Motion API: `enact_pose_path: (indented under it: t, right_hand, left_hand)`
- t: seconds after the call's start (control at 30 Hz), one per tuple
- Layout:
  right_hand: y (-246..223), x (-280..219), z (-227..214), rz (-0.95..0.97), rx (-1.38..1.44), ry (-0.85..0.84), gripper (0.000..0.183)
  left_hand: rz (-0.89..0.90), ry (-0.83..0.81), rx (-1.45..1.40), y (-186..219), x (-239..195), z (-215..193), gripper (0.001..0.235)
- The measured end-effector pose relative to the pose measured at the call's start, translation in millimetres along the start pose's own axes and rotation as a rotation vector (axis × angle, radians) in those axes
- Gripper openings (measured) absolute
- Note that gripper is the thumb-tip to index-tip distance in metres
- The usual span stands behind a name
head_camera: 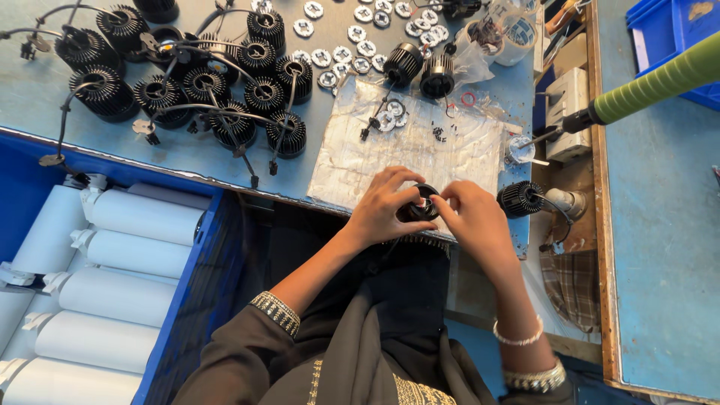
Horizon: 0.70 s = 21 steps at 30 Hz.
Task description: The person picks up a black cylindrical heat sink component and inserts a small white rectangular piece into its center. They then place a circular metal disc over the opening and press it into place, completing the assembly of one unit.
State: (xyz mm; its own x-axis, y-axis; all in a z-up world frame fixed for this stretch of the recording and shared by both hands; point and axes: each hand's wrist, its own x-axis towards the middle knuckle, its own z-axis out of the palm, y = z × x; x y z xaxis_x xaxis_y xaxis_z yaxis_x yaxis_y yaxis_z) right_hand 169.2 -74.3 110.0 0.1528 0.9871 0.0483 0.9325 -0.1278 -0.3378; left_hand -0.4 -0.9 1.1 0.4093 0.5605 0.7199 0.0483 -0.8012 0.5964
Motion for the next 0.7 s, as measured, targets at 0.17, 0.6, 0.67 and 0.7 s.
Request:
enact_pose_path:
  t: [0.17,0.6,0.67,0.7]
  right_hand:
    - [35.5,-29.4,13.3,0.27,0.255,-0.1,0.029]
    - [33.3,-88.0,106.1,-0.058,1.228,0.181,0.04]
    - [35.8,-93.7,105.5,-0.082,1.265,0.209,0.038]
    - [35.9,-94.8,106.0,-0.093,1.284,0.225,0.037]
  left_hand:
    - [-0.057,-0.059,-0.057,-2.1,-2.7,3.1,0.047]
    - [-0.176,0.093,-0.342,67.6,5.8,-17.0,0.044]
    - [-0.18,0.101,-0.395,85.2,9.9,-24.6,0.045]
    - [-0.179,0.092,-0.405,93.0,11.7,-28.4,0.044]
